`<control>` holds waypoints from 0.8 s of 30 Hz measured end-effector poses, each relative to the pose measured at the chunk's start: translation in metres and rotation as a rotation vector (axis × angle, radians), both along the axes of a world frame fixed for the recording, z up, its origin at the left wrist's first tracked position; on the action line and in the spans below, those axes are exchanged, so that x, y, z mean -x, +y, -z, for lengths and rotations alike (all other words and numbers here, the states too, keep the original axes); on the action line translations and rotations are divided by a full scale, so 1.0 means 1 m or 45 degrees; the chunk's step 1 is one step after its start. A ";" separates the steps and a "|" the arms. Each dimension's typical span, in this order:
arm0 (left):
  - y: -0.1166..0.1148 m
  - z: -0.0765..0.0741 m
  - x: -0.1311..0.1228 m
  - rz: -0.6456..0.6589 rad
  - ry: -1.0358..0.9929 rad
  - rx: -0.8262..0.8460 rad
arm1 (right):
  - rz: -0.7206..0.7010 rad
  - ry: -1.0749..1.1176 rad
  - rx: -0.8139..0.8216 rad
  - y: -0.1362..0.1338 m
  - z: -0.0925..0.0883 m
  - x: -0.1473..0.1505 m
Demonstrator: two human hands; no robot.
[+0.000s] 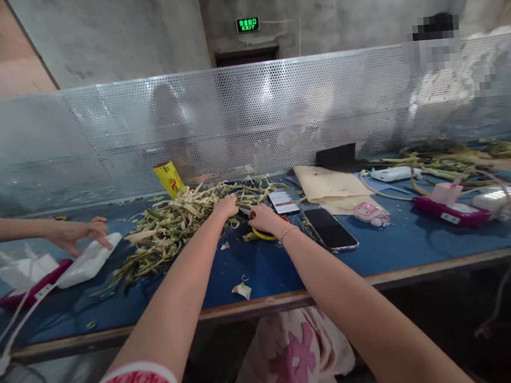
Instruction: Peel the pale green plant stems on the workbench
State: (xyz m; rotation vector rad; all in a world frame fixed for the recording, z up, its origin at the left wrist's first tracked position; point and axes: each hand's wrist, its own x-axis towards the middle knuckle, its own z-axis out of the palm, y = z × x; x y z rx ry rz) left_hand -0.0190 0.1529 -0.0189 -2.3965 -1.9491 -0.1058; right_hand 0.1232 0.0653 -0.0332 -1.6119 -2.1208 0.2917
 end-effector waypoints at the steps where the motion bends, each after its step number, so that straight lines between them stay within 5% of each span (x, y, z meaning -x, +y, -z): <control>1: -0.001 0.000 0.000 -0.015 0.003 -0.008 | -0.003 0.004 -0.007 0.000 0.000 0.000; 9: -0.013 -0.001 0.003 -0.119 -0.033 -0.150 | 0.001 0.018 -0.045 -0.001 0.001 0.000; 24: -0.028 -0.015 0.014 -0.049 -0.141 -0.479 | -0.026 0.013 -0.086 0.004 0.006 -0.001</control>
